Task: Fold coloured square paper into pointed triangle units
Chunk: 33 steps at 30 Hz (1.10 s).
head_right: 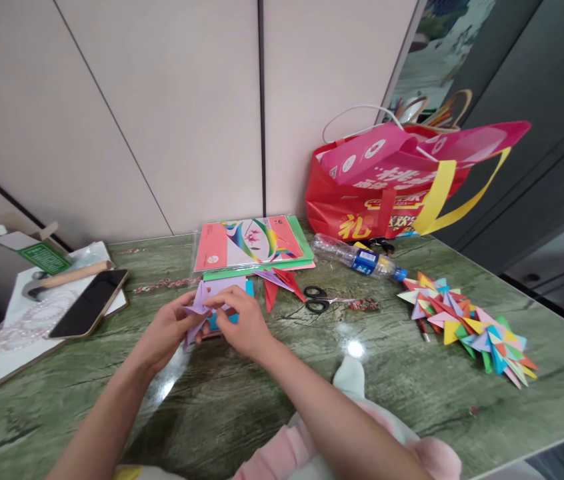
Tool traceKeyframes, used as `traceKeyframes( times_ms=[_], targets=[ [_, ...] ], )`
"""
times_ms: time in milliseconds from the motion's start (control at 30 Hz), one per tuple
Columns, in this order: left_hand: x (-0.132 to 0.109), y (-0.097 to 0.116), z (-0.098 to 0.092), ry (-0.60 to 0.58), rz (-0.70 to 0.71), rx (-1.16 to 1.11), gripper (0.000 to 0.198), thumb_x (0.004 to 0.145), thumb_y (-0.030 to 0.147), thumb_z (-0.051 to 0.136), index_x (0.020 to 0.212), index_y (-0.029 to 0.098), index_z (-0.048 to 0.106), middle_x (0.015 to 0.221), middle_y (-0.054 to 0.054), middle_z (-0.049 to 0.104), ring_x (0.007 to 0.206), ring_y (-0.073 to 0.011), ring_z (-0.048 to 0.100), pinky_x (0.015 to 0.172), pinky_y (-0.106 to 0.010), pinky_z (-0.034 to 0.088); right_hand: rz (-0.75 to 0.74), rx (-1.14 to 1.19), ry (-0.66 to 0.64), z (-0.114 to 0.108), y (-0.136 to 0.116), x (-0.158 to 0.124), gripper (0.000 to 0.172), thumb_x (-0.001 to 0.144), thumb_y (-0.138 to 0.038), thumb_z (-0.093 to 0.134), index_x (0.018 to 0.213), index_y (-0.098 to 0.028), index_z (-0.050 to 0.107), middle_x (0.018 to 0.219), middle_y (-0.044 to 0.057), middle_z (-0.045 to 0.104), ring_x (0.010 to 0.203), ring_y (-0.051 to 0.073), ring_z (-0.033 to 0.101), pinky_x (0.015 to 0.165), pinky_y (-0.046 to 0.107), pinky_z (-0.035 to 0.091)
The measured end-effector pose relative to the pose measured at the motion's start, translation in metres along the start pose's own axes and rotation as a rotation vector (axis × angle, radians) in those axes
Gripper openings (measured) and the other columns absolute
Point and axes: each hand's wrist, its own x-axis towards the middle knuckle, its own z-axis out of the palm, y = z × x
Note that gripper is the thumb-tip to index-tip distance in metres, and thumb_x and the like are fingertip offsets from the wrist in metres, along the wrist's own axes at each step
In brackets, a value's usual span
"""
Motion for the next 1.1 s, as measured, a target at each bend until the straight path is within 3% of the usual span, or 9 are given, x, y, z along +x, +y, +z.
traceKeyframes(
  times_ms=[100,200,400,533,667,833,933,1033,1100],
  targets=[
    [0.0,0.003,0.0,0.021,-0.025,-0.03,0.05,0.067,0.03,0.069,0.11,0.012,0.051,0.052,0.002,0.058,0.04,-0.0089,0.048,0.039,-0.018,0.035,0.138,0.161,-0.013,0.0,0.003,0.002,0.02,0.077,-0.014,0.05,0.086,-0.02,0.067,0.085,0.004,0.057,0.076,0.012,0.059,0.062,0.024,0.054],
    [-0.002,0.009,0.001,-0.061,-0.048,-0.159,0.037,0.068,0.029,0.069,0.098,0.013,0.055,0.053,0.004,0.055,0.039,-0.006,0.044,0.037,-0.016,0.031,0.192,0.268,-0.042,0.0,0.005,0.003,0.019,0.078,-0.016,0.05,0.085,-0.02,0.067,0.084,0.003,0.054,0.069,0.01,0.059,0.062,0.025,0.055],
    [-0.005,0.015,-0.004,-0.237,-0.211,-0.33,0.017,0.073,0.026,0.065,0.069,0.012,0.055,0.058,0.002,0.054,0.032,0.0006,0.034,0.032,-0.013,0.023,-0.006,0.066,0.015,-0.004,-0.002,0.001,0.019,0.076,-0.018,0.06,0.091,-0.026,0.067,0.113,0.006,0.05,0.095,0.016,0.055,0.072,0.029,0.053],
    [-0.007,0.015,-0.006,-0.307,-0.257,-0.338,0.016,0.075,0.027,0.062,0.072,0.013,0.056,0.062,0.0,0.058,0.029,0.0029,0.031,0.03,-0.011,0.019,-0.194,-0.155,0.095,-0.008,-0.008,0.003,0.012,0.074,-0.019,0.065,0.083,-0.027,0.068,0.101,0.002,0.064,0.101,0.02,0.053,0.091,0.043,0.042],
    [-0.009,0.018,-0.006,-0.317,-0.267,-0.295,0.018,0.073,0.029,0.063,0.078,0.013,0.058,0.071,-0.003,0.062,0.029,0.0039,0.031,0.029,-0.011,0.016,-0.282,-0.158,0.024,-0.009,-0.006,0.004,0.01,0.077,-0.02,0.062,0.086,-0.024,0.065,0.094,0.003,0.068,0.102,0.021,0.056,0.092,0.042,0.042],
    [-0.008,0.015,-0.003,-0.192,-0.262,-0.149,0.029,0.074,0.037,0.062,0.091,0.014,0.057,0.048,0.003,0.054,0.029,-0.0017,0.035,0.028,-0.011,0.014,-0.25,-0.135,-0.033,-0.008,-0.001,0.002,0.013,0.081,-0.023,0.057,0.092,-0.022,0.063,0.088,0.004,0.067,0.082,0.015,0.062,0.075,0.03,0.05],
    [-0.004,0.009,0.0,-0.015,-0.154,-0.02,0.05,0.072,0.044,0.062,0.11,0.014,0.05,0.052,0.001,0.058,0.041,-0.0103,0.051,0.034,-0.015,0.032,-0.231,-0.141,0.024,-0.008,0.002,0.002,0.01,0.08,-0.023,0.058,0.088,-0.021,0.065,0.085,0.004,0.067,0.08,0.016,0.062,0.072,0.028,0.051],
    [0.002,0.003,0.002,0.233,0.052,0.072,0.045,0.068,0.043,0.066,0.1,0.014,0.057,0.074,-0.004,0.065,0.065,-0.0151,0.06,0.055,-0.023,0.048,-0.204,-0.156,0.09,-0.008,0.002,0.004,0.009,0.08,-0.022,0.058,0.084,-0.02,0.066,0.084,0.006,0.068,0.082,0.017,0.062,0.073,0.029,0.05],
    [0.004,0.0,0.002,0.343,0.207,0.175,0.032,0.066,0.039,0.067,0.086,0.014,0.062,0.081,-0.005,0.065,0.076,-0.0169,0.06,0.071,-0.027,0.048,-0.17,-0.158,0.148,-0.008,0.002,0.004,0.008,0.079,-0.021,0.059,0.081,-0.019,0.067,0.087,0.007,0.068,0.084,0.018,0.062,0.074,0.03,0.05]
  ],
)
